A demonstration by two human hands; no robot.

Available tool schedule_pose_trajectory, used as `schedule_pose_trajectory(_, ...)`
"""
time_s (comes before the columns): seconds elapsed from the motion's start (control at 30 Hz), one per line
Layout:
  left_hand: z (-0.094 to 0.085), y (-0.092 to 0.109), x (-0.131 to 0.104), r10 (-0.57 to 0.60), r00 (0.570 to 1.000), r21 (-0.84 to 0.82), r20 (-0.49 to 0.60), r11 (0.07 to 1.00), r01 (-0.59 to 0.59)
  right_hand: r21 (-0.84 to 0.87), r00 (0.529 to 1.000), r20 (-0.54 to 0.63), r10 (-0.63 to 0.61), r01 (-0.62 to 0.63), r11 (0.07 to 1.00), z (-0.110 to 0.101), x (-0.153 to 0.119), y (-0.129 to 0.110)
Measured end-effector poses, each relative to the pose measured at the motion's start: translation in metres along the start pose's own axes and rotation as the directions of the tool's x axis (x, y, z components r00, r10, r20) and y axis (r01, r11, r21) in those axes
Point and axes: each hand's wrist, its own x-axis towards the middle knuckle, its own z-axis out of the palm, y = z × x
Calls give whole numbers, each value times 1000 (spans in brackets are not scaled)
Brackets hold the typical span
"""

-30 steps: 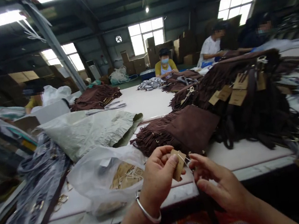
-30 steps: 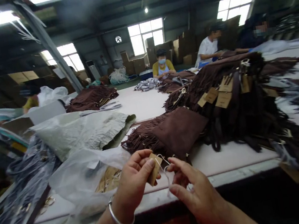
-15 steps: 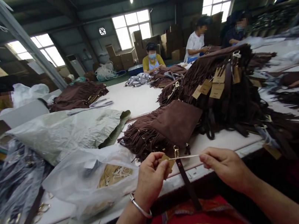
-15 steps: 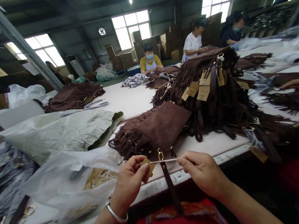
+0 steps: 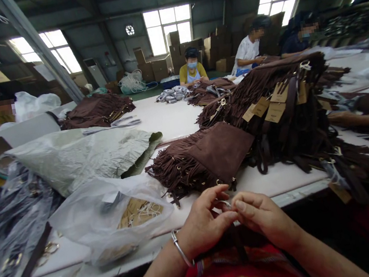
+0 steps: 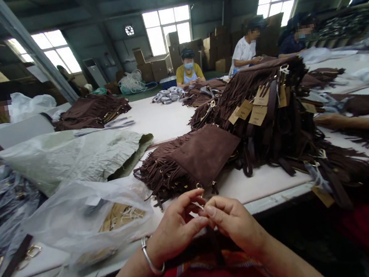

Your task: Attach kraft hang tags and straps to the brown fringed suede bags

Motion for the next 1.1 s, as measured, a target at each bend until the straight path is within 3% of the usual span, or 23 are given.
schedule_pose_trajectory(0.13, 0, -4, 4, 31, 999, 159, 42, 987, -38, -175, 995, -99, -27, 10, 984, -1, 3, -3)
schedule_pose_trajectory(0.2, 0, -7, 4, 31, 999, 226, 25, 973, -36, -333, 982, -153, -108, 52, 942, -1, 4, -3)
schedule_pose_trajectory(0.27, -2, -9, 3, 39, 999, 265, -6, 964, -36, -568, 956, -104, -273, 168, 805, -2, 4, -2)
schedule_pose_trajectory(0.33, -4, -10, 3, 54, 998, 285, -31, 957, -43, -736, 909, 46, -414, 311, 601, -2, 6, -2)
schedule_pose_trajectory(0.43, -7, -16, 5, 86, 991, 285, -100, 957, -54, -808, 830, 195, -522, 438, 394, -3, 9, -6)
schedule_pose_trajectory(0.5, -9, -23, 9, 66, 979, 234, -194, 972, -19, -822, 802, 182, -569, 442, 360, -6, 12, -12)
schedule_pose_trajectory(0.63, -9, -40, 22, -14, 938, 58, -345, 998, 37, -887, 801, 157, -578, 372, 275, -14, 19, -23)
schedule_pose_trajectory(0.77, 1, -50, 31, -51, 949, -77, -312, 997, 28, -958, 791, 215, -573, 285, 35, -13, 21, -30)
schedule_pose_trajectory(0.83, 8, -55, 33, -101, 955, -180, -280, 982, 51, -971, 799, 213, -562, 238, -29, -8, 21, -32)
schedule_pose_trajectory(0.9, 15, -61, 35, -167, 958, -328, -234, 941, 83, -975, 817, 188, -545, 221, -4, -4, 20, -35)
schedule_pose_trajectory(1.0, 23, -66, 37, -226, 957, -522, -184, 847, 99, -964, 854, 110, -509, 216, 153, 1, 21, -37)
schedule_pose_trajectory(1.1, 28, -64, 40, -261, 950, -589, -171, 800, 114, -945, 873, 12, -487, 170, 280, 1, 24, -38)
